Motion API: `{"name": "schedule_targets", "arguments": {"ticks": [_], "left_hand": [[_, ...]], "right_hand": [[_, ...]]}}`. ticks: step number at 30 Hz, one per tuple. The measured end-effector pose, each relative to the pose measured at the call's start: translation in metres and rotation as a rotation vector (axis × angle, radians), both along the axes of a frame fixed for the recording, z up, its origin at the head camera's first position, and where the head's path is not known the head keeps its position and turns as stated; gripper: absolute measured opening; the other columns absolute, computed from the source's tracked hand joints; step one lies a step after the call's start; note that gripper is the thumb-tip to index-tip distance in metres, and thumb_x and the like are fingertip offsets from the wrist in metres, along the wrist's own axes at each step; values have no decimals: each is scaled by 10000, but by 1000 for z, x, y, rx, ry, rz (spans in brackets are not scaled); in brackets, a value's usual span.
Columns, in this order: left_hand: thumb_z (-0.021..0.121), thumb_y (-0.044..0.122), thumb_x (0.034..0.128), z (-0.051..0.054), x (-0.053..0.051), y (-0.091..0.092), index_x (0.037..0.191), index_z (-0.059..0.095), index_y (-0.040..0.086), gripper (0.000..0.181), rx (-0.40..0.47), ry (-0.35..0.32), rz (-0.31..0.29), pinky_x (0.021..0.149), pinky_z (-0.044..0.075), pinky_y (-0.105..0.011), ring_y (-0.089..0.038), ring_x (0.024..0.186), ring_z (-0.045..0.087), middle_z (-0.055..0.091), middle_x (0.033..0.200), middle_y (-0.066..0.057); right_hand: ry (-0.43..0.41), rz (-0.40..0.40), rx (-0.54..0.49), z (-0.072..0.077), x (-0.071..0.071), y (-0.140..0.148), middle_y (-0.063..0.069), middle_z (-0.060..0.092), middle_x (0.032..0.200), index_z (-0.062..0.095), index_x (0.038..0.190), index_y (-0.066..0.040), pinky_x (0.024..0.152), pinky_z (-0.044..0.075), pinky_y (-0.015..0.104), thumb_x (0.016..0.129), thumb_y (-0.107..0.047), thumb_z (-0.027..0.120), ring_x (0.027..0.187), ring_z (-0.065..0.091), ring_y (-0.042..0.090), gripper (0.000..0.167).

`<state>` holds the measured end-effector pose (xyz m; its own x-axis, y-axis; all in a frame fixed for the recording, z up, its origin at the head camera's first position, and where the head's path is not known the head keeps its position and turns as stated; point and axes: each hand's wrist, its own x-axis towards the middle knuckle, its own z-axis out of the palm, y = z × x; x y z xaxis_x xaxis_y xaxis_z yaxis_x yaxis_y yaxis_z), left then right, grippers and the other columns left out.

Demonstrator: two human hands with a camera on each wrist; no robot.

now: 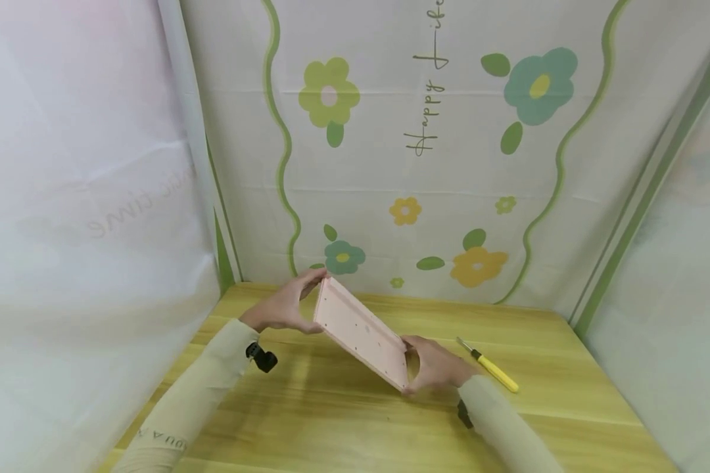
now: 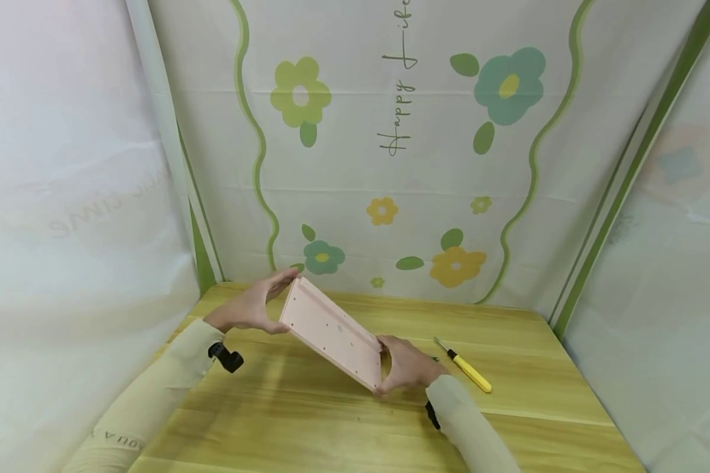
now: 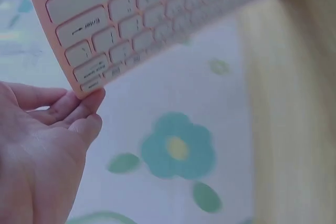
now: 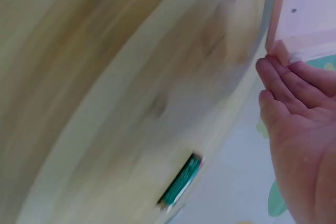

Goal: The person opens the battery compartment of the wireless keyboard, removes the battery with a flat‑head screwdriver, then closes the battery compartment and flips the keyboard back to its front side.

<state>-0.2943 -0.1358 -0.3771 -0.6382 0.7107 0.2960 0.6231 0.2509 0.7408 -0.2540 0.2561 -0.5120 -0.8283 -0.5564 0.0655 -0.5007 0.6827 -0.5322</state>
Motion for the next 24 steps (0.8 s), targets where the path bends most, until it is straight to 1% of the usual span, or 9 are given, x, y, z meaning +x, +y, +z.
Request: {"name": "schedule_targets", "arguments": {"ticks": [4,5,9,12,15,18,20,22,24], "left_hand": [[939,120,739,22,2,12,1646,199,-60,1184,27,54,23,1289,274,-472,-407,1542,382,391,1619,-246],[943,121,737,26,3,15,1648,203,-54,1187,26,62,36,1292,276,-454,-388,1542,389,396,1622,-230],[940,138,751,37,5,28,1651,204,-50,1178,33,81,53,1300,274,-462,-367,1542,394,399,1631,-198],[939,138,753,42,3,36,1643,222,-58,1161,55,91,48,1301,279,-471,-362,1523,418,424,1615,-211],[946,137,743,43,2,42,1633,237,-71,1157,71,97,46,1297,288,-489,-361,1495,445,449,1589,-234],[949,146,737,45,2,46,1626,252,-75,1151,76,86,56,1293,300,-478,-362,1493,452,462,1578,-236],[947,160,743,46,3,48,1626,257,-71,1144,72,75,65,1292,305,-456,-359,1512,440,465,1582,-221],[944,174,750,48,2,51,1626,271,-62,1130,68,68,73,1293,308,-433,-352,1523,432,470,1583,-209],[943,181,755,49,1,53,1627,277,-54,1122,61,64,77,1297,306,-417,-342,1526,431,475,1583,-193]], "right_hand": [[-2,40,-87,-2,-5,-14,104,603,1461,388,1581,24,1145,470,600,630,-365,1015,1346,603,325,1204],[1,42,-91,-3,-6,-17,106,596,1475,381,1588,20,1151,465,604,634,-371,1012,1356,599,323,1209],[-29,47,-121,-5,-8,-28,129,562,1538,356,1612,11,1180,436,607,659,-378,1003,1405,568,308,1215],[-47,48,-143,-6,-10,-34,125,560,1548,353,1618,-1,1194,427,594,666,-364,1001,1411,559,287,1207],[-38,54,-141,-8,-11,-38,105,566,1546,330,1633,-8,1197,428,581,669,-375,999,1406,557,268,1229],[-45,59,-114,-9,-10,-41,67,530,1589,265,1666,-35,1220,408,556,686,-426,989,1443,524,234,1279],[-69,59,-101,-8,-9,-43,59,499,1619,228,1678,-45,1242,380,547,700,-455,981,1478,491,227,1301],[-91,51,-85,-6,-8,-41,69,490,1629,212,1680,-35,1254,357,561,713,-490,968,1499,478,247,1309],[-104,39,-71,-1,-7,-37,119,480,1635,219,1671,-6,1250,350,589,725,-511,957,1511,467,304,1302]]}}
